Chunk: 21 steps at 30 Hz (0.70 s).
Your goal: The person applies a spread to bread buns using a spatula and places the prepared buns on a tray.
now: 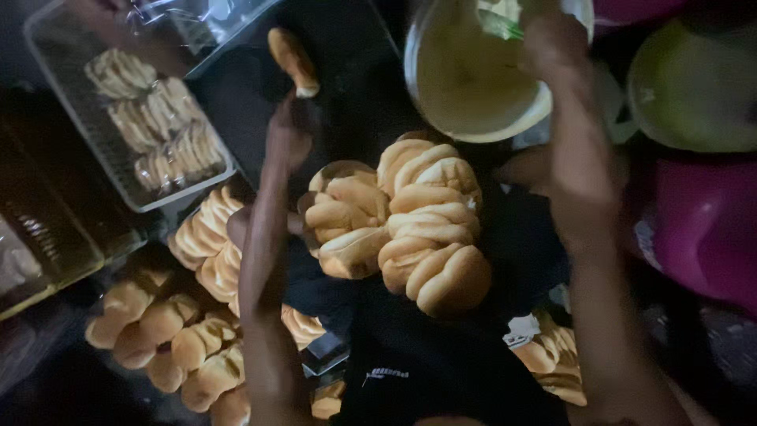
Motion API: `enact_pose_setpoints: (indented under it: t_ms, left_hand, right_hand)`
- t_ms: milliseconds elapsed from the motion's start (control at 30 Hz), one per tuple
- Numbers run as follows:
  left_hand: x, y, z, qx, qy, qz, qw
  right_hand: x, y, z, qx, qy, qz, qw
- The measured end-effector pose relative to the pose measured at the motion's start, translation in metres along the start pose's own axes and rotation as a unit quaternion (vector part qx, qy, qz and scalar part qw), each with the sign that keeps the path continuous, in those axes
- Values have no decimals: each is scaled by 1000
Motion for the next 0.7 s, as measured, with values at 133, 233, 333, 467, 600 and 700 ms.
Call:
enact_pose_setpoints:
  t_ms: [133,233,333,467,600,700]
  left_hand:
    - [114,25,-56,-64,24,-48,997]
    - [206,21,-84,-41,13,-77,996]
    - [271,-30,-114,-138,-86,55,985]
    - [274,-62,-119,-233,-120,58,963]
    - [254,-40,-120,-310,-131,-10,942]
    - [243,-27,-126,-329,-144,-15,933]
  right_hand:
    - [-27,-39,2,-2,-20,26,999]
    - [-33,-62,11,-26,-26,53,998]
    - [-39,-85,26,-39,-13,99,994]
    - [-33,-108,35,-46,3,168,985]
    - [-13,-98,24,-40,16,168,985]
    - [-5,-71,10,-37,23,146,988]
Point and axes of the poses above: each hand's wrist, its own x-axis away from the middle knuckle, its own y-axis out of the back of the hand, z = x × y, the point moved 3 cm from there along -x, towards the middle knuckle, and after that the axes turned 4 degrees about y, right-handed, at the moved point
